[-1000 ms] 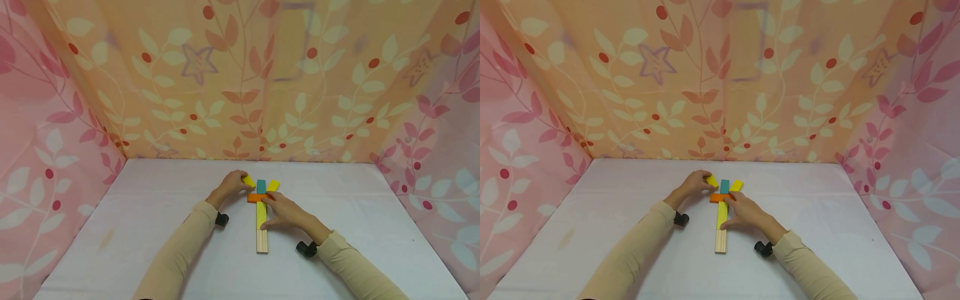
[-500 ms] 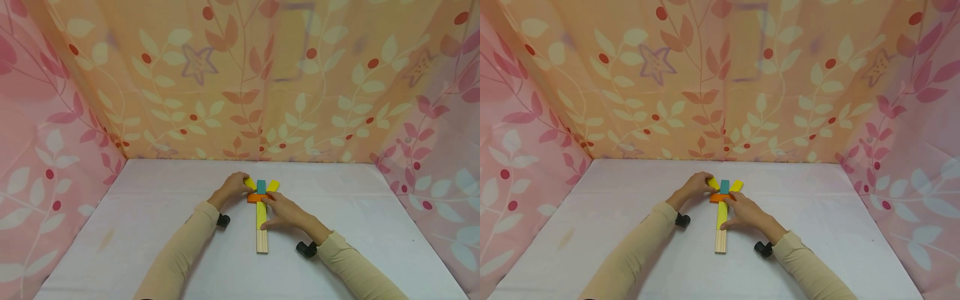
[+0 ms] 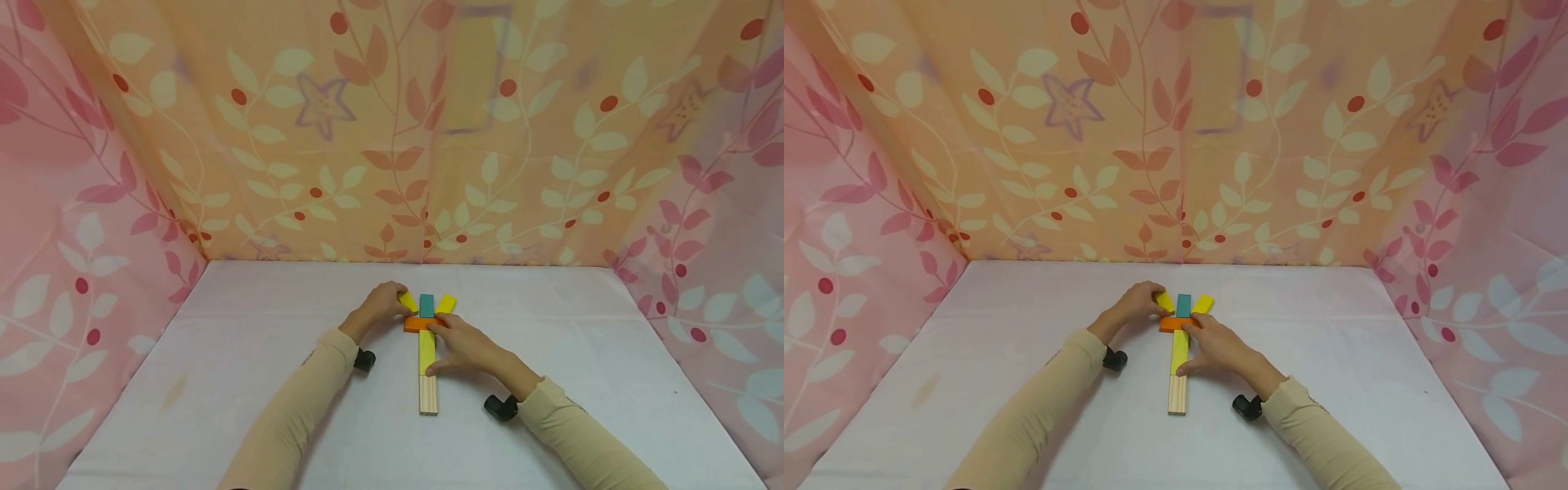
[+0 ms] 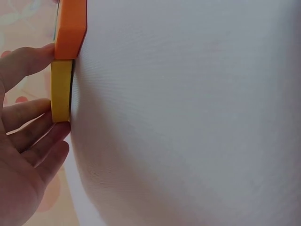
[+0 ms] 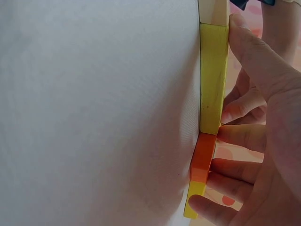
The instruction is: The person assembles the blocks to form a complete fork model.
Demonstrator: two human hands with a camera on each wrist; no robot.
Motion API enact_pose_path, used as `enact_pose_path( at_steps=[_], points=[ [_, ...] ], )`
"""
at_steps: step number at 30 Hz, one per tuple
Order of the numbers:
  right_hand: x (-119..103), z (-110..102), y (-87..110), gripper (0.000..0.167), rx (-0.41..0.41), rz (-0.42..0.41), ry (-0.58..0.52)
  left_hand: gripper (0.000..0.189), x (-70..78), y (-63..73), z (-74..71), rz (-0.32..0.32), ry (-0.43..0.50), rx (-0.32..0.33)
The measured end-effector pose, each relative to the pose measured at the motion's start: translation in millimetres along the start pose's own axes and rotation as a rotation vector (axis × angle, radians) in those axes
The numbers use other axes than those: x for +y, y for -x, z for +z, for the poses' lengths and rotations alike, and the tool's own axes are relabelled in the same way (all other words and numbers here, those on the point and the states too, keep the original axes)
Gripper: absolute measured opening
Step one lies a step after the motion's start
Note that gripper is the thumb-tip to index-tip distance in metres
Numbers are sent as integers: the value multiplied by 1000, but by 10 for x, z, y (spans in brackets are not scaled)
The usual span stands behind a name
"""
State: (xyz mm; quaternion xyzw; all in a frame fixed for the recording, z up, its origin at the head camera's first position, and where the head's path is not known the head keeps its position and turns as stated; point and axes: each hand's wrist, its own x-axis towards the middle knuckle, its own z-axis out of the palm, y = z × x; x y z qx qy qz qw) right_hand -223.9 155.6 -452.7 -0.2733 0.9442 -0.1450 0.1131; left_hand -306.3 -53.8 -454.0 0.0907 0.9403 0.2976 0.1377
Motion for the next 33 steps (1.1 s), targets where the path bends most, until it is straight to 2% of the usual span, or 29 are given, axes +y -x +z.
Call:
enact_pose_path(
  at_steps=[7,26,33],
  points=[
    [3,0,-2,97,2,-2,6,58,-10,-11,5,12,-6,-24],
    [16,-19,-8,99,-4,-19,29,57,22,-14,8,10,-17,-22],
    [23,1,-8,98,3,-20,2,58,12,-7,10,19,-23,-22]
  ],
)
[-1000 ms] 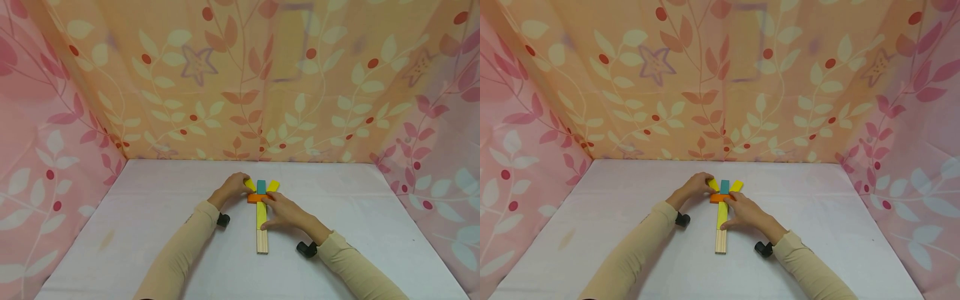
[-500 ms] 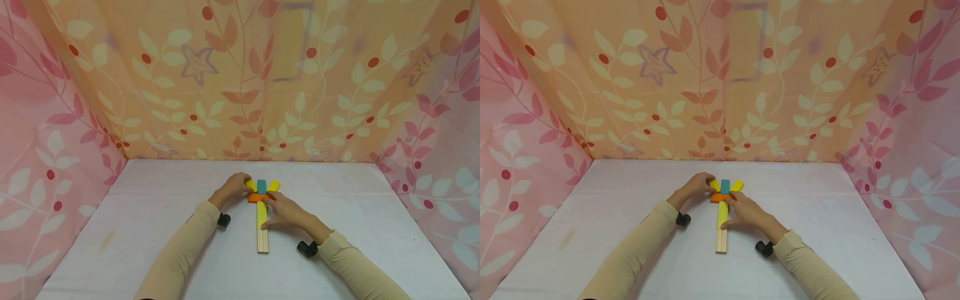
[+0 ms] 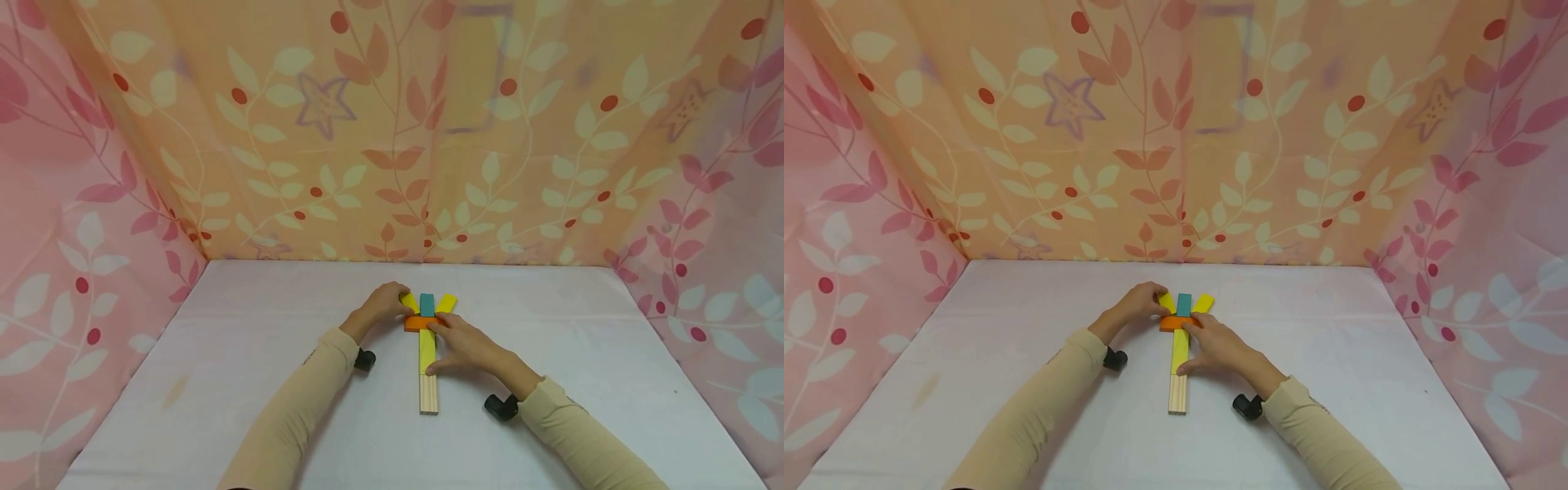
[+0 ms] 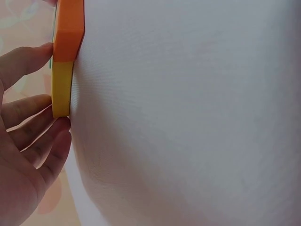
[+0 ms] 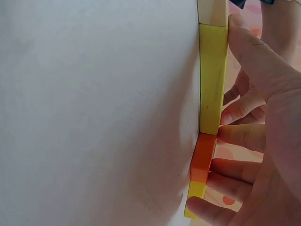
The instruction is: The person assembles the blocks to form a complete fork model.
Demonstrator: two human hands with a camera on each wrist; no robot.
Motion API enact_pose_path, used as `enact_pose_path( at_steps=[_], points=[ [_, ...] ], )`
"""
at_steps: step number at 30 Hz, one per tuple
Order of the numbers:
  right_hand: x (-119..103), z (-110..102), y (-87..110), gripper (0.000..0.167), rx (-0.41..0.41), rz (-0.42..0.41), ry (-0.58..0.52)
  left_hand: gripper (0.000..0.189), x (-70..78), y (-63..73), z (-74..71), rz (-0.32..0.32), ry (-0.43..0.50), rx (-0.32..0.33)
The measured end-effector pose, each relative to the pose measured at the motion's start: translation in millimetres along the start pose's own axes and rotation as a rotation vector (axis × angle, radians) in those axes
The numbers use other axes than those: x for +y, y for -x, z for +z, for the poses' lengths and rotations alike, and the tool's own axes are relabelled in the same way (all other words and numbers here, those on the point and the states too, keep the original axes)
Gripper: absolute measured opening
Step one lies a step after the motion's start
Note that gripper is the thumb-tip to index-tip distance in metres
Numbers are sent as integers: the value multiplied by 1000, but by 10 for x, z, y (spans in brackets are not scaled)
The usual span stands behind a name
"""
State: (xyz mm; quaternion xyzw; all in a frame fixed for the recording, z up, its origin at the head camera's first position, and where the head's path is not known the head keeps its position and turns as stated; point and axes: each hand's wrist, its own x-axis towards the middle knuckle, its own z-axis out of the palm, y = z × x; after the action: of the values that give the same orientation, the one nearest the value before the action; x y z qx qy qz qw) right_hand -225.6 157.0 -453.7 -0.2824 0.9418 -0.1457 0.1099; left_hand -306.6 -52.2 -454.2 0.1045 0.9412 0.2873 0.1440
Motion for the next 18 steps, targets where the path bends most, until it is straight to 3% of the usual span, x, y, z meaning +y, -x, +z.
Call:
enact_pose_path(
  at_steps=[13,18],
  points=[
    [10,13,-4,98,15,2,-13,60,18,40,0,8,-3,-3],
    [25,1,-1,99,5,5,-23,61,-37,31,5,33,66,7]
  ],
)
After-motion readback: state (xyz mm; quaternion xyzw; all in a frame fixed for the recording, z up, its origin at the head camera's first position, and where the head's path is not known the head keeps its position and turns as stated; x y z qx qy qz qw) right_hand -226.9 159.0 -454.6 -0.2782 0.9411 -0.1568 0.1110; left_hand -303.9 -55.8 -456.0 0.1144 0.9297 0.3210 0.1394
